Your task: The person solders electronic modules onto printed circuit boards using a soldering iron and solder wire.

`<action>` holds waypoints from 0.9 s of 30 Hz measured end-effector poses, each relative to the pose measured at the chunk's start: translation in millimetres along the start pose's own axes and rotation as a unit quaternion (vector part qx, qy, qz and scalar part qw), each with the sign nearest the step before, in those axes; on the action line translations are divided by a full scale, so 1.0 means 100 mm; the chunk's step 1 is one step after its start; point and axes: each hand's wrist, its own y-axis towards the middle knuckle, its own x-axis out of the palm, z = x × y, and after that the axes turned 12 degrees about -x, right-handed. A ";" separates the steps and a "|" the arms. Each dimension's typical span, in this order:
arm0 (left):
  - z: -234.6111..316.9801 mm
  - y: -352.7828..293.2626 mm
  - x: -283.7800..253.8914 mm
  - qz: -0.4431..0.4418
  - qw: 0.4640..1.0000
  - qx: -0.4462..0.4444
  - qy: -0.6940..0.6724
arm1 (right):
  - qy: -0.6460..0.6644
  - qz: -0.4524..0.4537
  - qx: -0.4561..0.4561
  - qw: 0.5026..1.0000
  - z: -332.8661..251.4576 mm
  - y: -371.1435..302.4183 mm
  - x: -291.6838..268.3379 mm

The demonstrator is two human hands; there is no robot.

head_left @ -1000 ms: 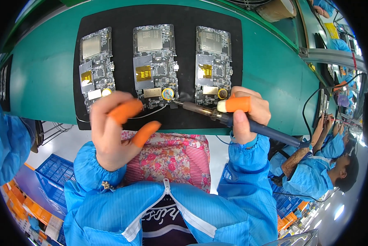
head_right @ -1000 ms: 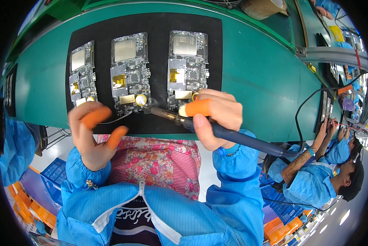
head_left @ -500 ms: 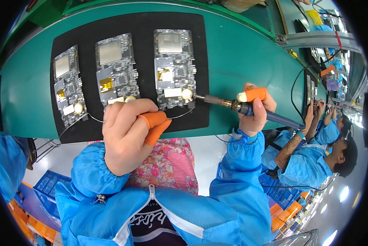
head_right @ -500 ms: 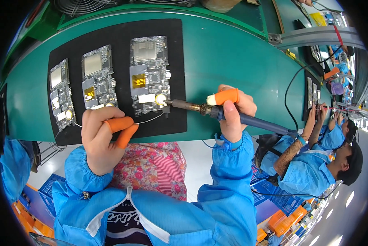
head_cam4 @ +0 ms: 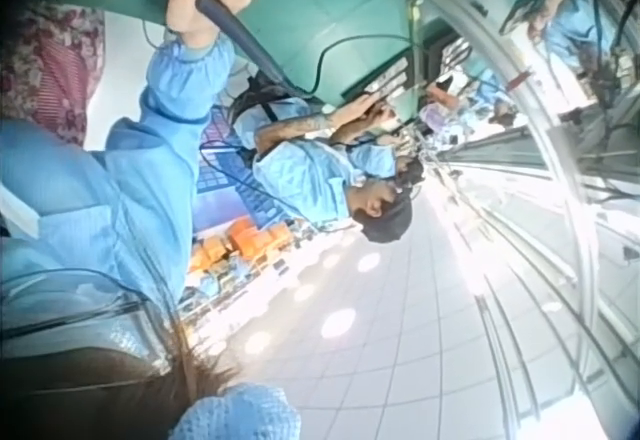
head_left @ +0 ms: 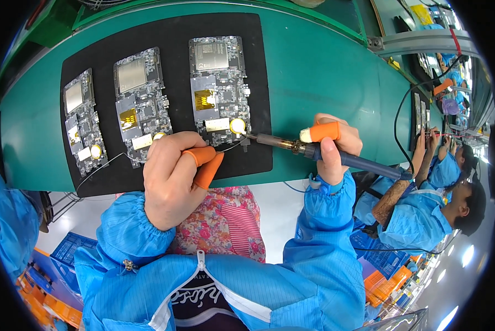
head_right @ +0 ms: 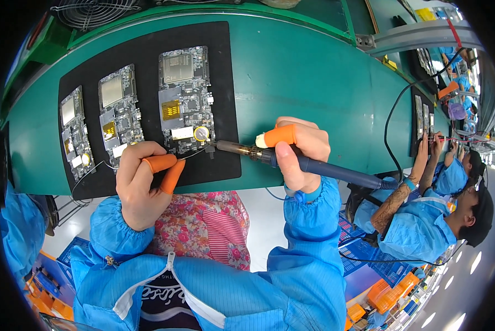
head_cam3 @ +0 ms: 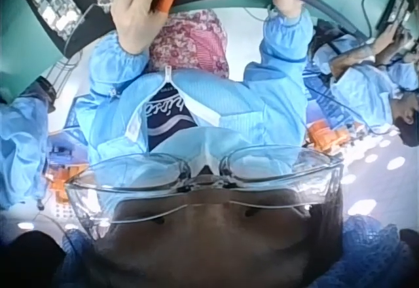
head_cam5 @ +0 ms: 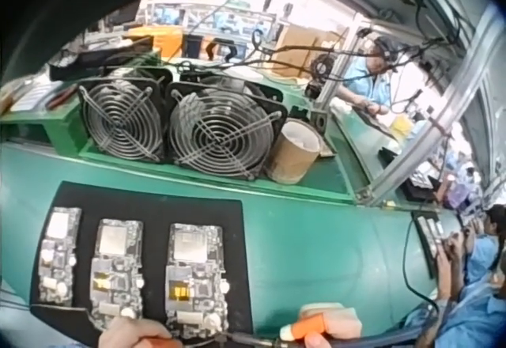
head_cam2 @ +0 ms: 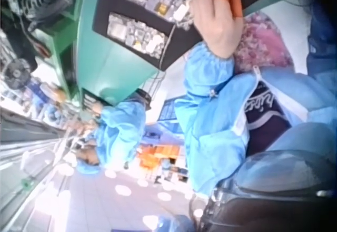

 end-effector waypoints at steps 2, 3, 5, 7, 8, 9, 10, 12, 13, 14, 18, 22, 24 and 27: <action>-0.01 0.00 0.00 0.001 1.000 0.002 0.002 | -0.009 -0.020 0.002 1.000 -0.01 0.01 0.02; -0.01 0.00 -0.01 0.000 1.000 0.004 0.012 | -0.009 -0.019 0.002 1.000 -0.01 0.00 0.04; -0.01 0.00 -0.01 -0.002 1.000 0.007 0.023 | -0.040 0.012 0.020 0.999 -0.01 -0.03 0.09; -0.01 0.00 -0.01 -0.006 0.999 0.005 0.032 | -0.044 0.012 0.017 0.999 -0.01 -0.02 0.09; -0.01 0.00 -0.02 -0.006 0.999 0.006 0.032 | -0.047 0.012 0.015 0.999 -0.01 -0.02 0.09; 0.00 0.00 -0.03 -0.012 0.999 0.010 0.028 | -0.048 0.013 0.014 0.999 -0.01 -0.02 0.09; 0.01 0.00 -0.04 -0.018 0.999 0.014 0.023 | -0.047 0.012 0.015 0.999 -0.02 -0.02 0.09; 0.01 0.00 -0.05 -0.017 0.999 0.017 0.028 | -0.046 0.012 0.017 0.999 -0.02 -0.02 0.09; 0.01 0.00 -0.05 -0.017 0.999 0.018 0.031 | -0.044 0.012 0.016 0.999 -0.02 -0.02 0.09; 0.01 0.00 -0.04 -0.017 0.999 0.019 0.031 | -0.043 0.012 0.015 0.999 -0.02 -0.02 0.09; 0.00 0.00 -0.02 -0.018 0.999 0.014 0.034 | -0.040 0.013 0.005 0.999 0.00 -0.01 0.07; -0.01 0.00 0.01 -0.021 0.999 0.012 0.039 | -0.021 -0.026 -0.025 0.999 0.02 0.00 0.03; 0.00 0.01 0.01 -0.027 0.999 0.012 0.040 | -0.019 -0.025 -0.026 0.999 0.01 0.00 0.03; 0.00 0.02 0.02 -0.030 0.999 0.016 0.043 | -0.022 -0.028 -0.028 0.999 0.00 0.01 0.03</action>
